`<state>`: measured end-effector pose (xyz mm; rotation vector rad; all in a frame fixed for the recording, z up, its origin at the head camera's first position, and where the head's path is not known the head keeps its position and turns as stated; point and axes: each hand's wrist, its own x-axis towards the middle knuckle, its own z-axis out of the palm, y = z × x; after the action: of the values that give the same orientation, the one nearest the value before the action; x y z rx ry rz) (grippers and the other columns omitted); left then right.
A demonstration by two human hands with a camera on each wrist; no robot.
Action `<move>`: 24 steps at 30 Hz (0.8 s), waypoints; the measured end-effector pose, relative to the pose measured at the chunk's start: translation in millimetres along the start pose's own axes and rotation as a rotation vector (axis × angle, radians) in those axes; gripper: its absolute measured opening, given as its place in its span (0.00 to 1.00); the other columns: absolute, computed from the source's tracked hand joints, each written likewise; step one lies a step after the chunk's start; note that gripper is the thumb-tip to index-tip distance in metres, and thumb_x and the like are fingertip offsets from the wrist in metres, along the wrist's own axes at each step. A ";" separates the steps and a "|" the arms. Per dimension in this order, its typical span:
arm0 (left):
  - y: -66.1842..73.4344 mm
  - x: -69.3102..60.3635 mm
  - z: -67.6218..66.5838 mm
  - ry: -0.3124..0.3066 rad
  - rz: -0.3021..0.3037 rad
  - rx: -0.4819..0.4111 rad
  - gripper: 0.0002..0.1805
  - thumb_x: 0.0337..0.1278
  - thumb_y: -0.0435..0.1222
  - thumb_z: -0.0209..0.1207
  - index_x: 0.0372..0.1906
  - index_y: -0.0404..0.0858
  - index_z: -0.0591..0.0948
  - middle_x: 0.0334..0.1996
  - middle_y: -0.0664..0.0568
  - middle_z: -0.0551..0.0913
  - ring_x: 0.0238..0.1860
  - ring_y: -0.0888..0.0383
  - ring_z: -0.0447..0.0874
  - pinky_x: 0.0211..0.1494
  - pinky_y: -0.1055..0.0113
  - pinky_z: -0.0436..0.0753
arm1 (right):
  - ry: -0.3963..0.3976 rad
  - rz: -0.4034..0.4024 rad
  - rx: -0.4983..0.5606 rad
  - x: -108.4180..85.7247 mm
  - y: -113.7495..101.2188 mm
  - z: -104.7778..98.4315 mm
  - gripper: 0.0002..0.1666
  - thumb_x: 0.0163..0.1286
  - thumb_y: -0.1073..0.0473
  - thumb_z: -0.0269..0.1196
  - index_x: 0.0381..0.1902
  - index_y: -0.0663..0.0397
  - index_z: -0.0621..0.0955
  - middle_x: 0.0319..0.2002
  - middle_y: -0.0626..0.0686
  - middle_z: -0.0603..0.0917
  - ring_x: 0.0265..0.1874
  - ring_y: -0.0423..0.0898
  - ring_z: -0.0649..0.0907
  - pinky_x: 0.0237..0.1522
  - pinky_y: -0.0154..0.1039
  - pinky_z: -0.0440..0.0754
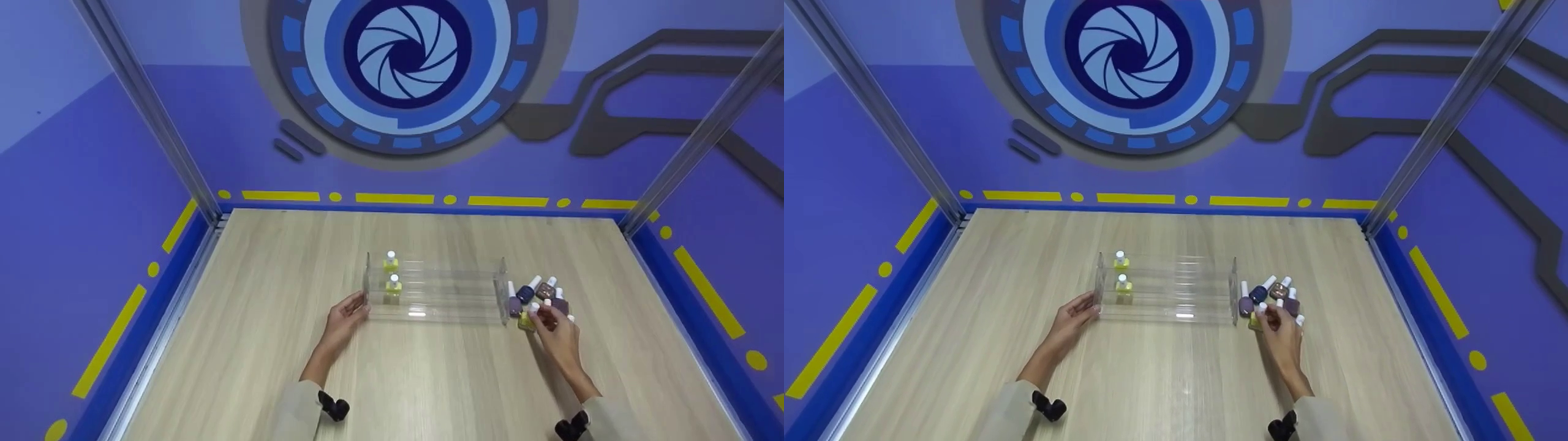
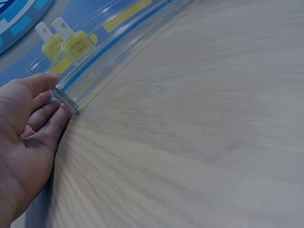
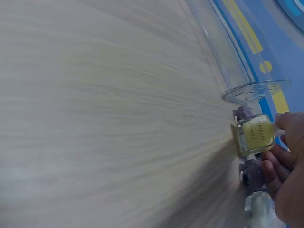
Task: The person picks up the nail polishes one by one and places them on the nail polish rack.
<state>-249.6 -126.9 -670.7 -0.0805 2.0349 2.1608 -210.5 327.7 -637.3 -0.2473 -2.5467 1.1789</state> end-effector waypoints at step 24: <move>1.1 -2.5 1.0 -0.003 -0.008 -0.008 0.31 0.72 0.36 0.60 0.75 0.31 0.66 0.76 0.36 0.67 0.78 0.40 0.64 0.73 0.61 0.77 | 0.065 0.127 0.272 -3.9 -19.5 -3.5 0.14 0.71 0.61 0.68 0.46 0.70 0.84 0.43 0.65 0.89 0.32 0.26 0.85 0.34 0.29 0.89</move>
<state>-247.2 -126.1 -669.1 -0.0861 2.0216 2.1631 -206.1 316.6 -621.1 -0.3787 -2.3105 1.5205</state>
